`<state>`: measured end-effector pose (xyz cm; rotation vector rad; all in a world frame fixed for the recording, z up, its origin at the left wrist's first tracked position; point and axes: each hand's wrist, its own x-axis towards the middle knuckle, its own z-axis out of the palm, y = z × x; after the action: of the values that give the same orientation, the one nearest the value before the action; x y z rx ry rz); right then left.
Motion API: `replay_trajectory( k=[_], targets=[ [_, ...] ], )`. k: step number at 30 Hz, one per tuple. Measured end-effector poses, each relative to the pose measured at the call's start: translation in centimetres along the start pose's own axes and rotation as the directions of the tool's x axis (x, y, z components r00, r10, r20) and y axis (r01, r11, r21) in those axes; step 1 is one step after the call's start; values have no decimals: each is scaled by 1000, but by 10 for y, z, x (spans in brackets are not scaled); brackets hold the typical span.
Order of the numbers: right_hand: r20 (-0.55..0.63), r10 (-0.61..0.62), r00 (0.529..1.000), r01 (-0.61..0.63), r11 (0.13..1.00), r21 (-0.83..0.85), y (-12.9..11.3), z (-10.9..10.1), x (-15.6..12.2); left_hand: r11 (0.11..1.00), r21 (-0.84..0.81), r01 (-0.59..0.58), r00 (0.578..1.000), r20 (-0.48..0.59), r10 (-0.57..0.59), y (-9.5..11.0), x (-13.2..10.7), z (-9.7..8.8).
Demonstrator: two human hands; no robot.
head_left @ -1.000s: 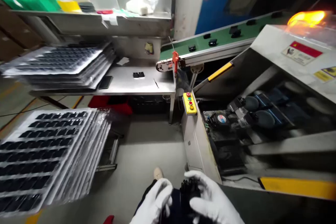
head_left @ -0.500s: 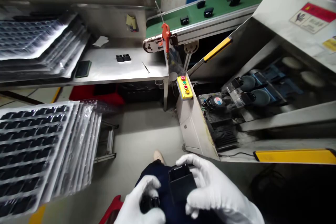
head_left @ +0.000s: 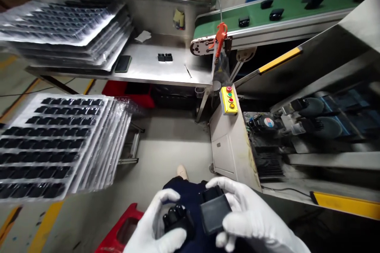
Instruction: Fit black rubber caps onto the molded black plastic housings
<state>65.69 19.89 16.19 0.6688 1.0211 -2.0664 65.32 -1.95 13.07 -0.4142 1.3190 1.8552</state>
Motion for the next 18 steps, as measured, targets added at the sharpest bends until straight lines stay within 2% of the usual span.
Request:
replay_trajectory(
  k=[4, 8, 11, 15, 18],
  targets=[
    [-34, 23, 999, -24, 1000, -20, 0, 11, 4, 994, -104, -41, 999, -39, 37, 6, 4, -4],
    [-86, 47, 995, -52, 997, -50, -1, 20, 5, 980, -198, -19, 998, 48, 29, 19, 3, -3],
    [-98, 34, 995, -42, 996, -74, 0, 21, 5, 980, -191, 56, 994, 106, -36, 30, -2, 1],
    [-99, 39, 994, -46, 997, -66, 2, 23, 6, 992, -67, 104, 995, 18, -103, 42, -7, 11],
    [-157, 74, 985, -89, 992, -89, 3, 26, 8, 993, 19, 120, 990, -73, -119, 48, -8, 17]
  ],
)
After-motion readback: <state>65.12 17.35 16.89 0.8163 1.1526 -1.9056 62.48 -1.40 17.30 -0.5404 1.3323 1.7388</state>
